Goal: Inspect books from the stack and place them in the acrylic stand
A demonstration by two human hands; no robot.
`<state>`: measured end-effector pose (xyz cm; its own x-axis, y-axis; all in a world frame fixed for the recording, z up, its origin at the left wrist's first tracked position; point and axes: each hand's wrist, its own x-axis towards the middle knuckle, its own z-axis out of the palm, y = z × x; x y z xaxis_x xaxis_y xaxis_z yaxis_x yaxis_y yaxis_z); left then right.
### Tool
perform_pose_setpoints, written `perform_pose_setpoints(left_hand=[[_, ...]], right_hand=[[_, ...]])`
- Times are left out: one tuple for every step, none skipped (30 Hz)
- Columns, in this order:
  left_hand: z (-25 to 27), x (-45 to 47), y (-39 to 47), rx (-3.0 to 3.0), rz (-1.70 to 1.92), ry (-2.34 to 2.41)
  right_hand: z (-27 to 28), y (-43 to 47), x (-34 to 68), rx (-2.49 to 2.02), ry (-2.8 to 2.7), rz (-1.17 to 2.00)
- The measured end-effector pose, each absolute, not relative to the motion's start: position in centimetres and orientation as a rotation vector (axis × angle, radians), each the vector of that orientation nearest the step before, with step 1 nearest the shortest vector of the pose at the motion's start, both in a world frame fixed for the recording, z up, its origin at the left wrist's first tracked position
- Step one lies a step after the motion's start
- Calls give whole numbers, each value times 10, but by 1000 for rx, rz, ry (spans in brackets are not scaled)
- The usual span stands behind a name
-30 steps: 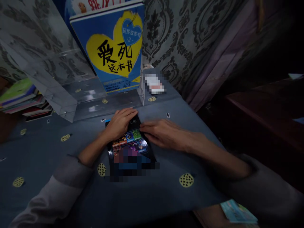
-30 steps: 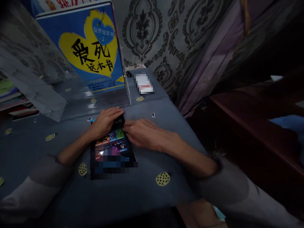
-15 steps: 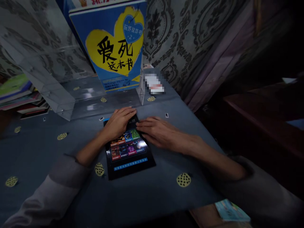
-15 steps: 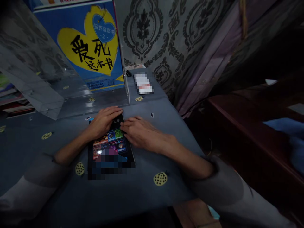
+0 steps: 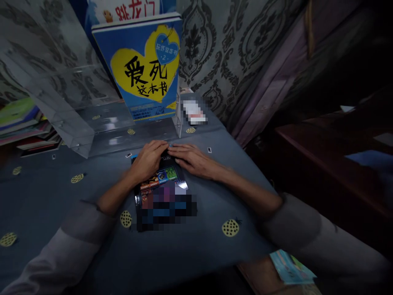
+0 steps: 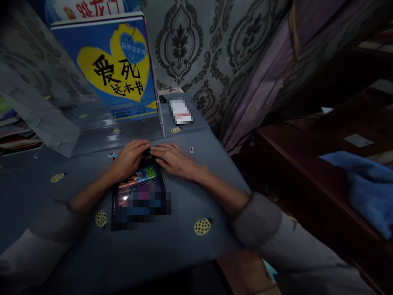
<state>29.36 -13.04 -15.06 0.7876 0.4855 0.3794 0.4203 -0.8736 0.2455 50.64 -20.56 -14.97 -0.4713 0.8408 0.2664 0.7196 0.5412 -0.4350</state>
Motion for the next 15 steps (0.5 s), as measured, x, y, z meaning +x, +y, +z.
perform_pose_setpoints(left_hand=[[-151,293,-130,2827,675,720],[-150,293,-131,2828,688,721],[-150,293,-131,2834,697,725],[-150,293,-131,2843,701,735],[-149,293,-132,2854,700,747],[-149,294,-132,2865,693,760],[-148,294,-133,2875,683,767],[-148,294,-133,2883,671,770],[-148,294,-134,2889,660,768],[-148,294,-134,2894,654,765],[-148,294,-134,2898,655,761],[-148,294,-134,2902,656,756],[-149,294,-134,2905,662,749],[-149,294,-133,2908,670,741],[-150,293,-133,2909,682,732]], right_hand=[[-150,-204,506,-1269,-2333,362],[-151,-202,507,-1271,-2333,359],[-153,-201,507,-1272,-2334,355],[-154,-200,507,-1271,-2334,353],[-156,-199,507,-1269,-2332,352],[-157,-198,508,-1268,-2329,351],[-159,-198,508,-1266,-2327,351],[-160,-197,509,-1265,-2325,352],[-161,-197,509,-1267,-2323,353],[-161,-197,509,-1271,-2320,351],[-161,-197,509,-1277,-2317,348],[-161,-197,509,-1281,-2318,347],[-161,-197,509,-1285,-2320,346],[-160,-197,509,-1290,-2323,345],[-159,-197,509,-1294,-2328,345]])
